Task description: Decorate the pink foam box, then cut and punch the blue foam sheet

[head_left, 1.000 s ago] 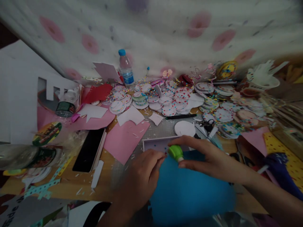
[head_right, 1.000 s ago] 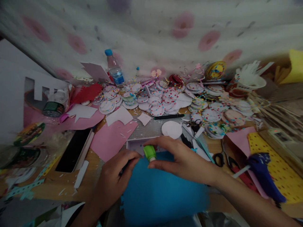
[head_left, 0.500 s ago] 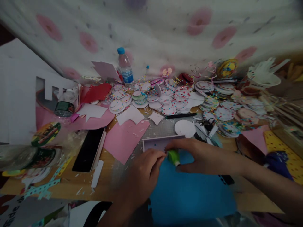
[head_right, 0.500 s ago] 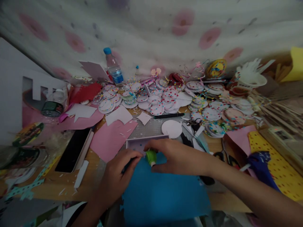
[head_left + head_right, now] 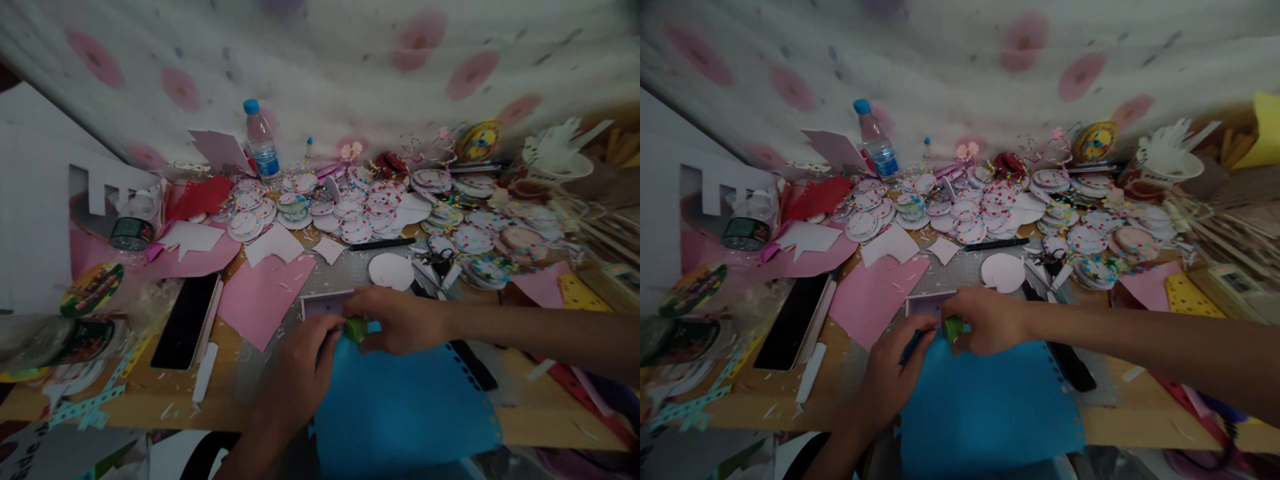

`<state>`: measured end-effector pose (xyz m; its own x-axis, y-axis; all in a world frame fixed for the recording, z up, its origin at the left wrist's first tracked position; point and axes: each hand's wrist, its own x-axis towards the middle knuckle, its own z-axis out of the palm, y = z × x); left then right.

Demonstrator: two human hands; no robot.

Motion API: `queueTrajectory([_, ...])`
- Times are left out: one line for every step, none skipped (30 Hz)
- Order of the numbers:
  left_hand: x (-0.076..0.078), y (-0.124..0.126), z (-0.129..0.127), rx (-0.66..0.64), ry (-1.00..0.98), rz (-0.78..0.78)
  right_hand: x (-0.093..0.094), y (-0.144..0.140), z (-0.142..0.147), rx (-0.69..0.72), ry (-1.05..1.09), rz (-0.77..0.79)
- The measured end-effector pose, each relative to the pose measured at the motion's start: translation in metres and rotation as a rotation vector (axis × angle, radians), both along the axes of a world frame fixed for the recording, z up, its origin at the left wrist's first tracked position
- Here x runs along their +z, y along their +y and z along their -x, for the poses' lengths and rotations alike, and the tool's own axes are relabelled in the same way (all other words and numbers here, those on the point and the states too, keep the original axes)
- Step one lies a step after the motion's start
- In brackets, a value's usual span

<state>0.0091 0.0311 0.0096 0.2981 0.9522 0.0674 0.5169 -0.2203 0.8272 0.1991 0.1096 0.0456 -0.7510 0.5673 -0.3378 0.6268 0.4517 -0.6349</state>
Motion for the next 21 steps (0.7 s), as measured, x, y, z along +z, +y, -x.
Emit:
queueTrajectory([0.000, 0.000, 0.000, -0.005, -0.001, 0.001, -0.002, 0.001, 0.001, -0.001, 0.000, 0.006])
queueTrajectory([-0.001, 0.000, -0.001, -0.008, -0.003, 0.001, -0.004, 0.001, 0.001, -0.006, 0.001, 0.004])
queueTrajectory([-0.001, 0.000, -0.001, -0.011, -0.003, 0.000, -0.006, 0.002, 0.002, -0.011, 0.002, 0.000])
queueTrajectory([0.000, -0.001, -0.002, -0.010, -0.004, -0.003, -0.007, 0.002, 0.003, -0.015, 0.003, -0.004])
queueTrajectory([0.001, -0.001, -0.001, -0.002, -0.003, -0.009, -0.008, 0.002, 0.003, -0.018, 0.004, -0.008])
queueTrajectory([0.002, -0.001, 0.001, 0.013, -0.001, -0.018, -0.009, 0.002, 0.004, -0.021, 0.004, -0.011])
queueTrajectory([0.003, 0.000, 0.004, 0.041, 0.005, -0.032, -0.009, 0.001, 0.004, -0.022, 0.006, -0.010])
queueTrajectory([0.005, 0.001, 0.010, 0.089, 0.017, -0.058, -0.008, 0.001, 0.004, -0.018, 0.008, -0.006])
queueTrajectory([0.006, 0.004, 0.020, 0.156, 0.038, -0.097, -0.008, 0.001, 0.003, -0.009, 0.012, 0.001])
queueTrajectory([0.007, 0.007, 0.032, 0.244, 0.075, -0.146, -0.007, 0.000, 0.003, 0.000, 0.015, 0.010])
queueTrajectory([0.006, 0.012, 0.047, 0.360, 0.126, -0.215, -0.006, 0.000, 0.002, 0.012, 0.017, 0.020])
queueTrajectory([0.005, 0.017, 0.064, 0.466, 0.196, -0.282, -0.005, 0.000, 0.001, 0.025, 0.017, 0.031])
queueTrajectory([0.003, 0.022, 0.082, 0.570, 0.297, -0.326, -0.004, -0.001, 0.000, 0.037, 0.014, 0.041])
queueTrajectory([0.000, 0.027, 0.101, 0.648, 0.404, -0.329, -0.004, -0.001, 0.000, 0.043, 0.007, 0.047])
queueTrajectory([-0.004, 0.032, 0.118, 0.692, 0.514, -0.343, -0.004, -0.002, -0.001, 0.043, -0.003, 0.047])
queueTrajectory([-0.008, 0.036, 0.134, 0.711, 0.621, -0.324, -0.004, -0.002, -0.001, 0.040, -0.010, 0.044])
queueTrajectory([-0.012, 0.039, 0.146, 0.731, 0.697, -0.286, -0.005, -0.003, -0.001, 0.032, -0.011, 0.040])
queueTrajectory([-0.016, 0.042, 0.156, 0.739, 0.738, -0.242, -0.006, -0.004, -0.001, 0.020, -0.008, 0.035])
queueTrajectory([-0.019, 0.044, 0.162, 0.733, 0.755, -0.198, -0.007, -0.004, -0.001, 0.011, -0.002, 0.036])
queueTrajectory([-0.022, 0.045, 0.166, 0.729, 0.751, -0.161, -0.008, -0.005, -0.001, 0.004, 0.005, 0.040])
queueTrajectory([-0.023, 0.046, 0.168, 0.735, 0.723, -0.133, -0.009, -0.006, -0.001, -0.001, 0.012, 0.044])
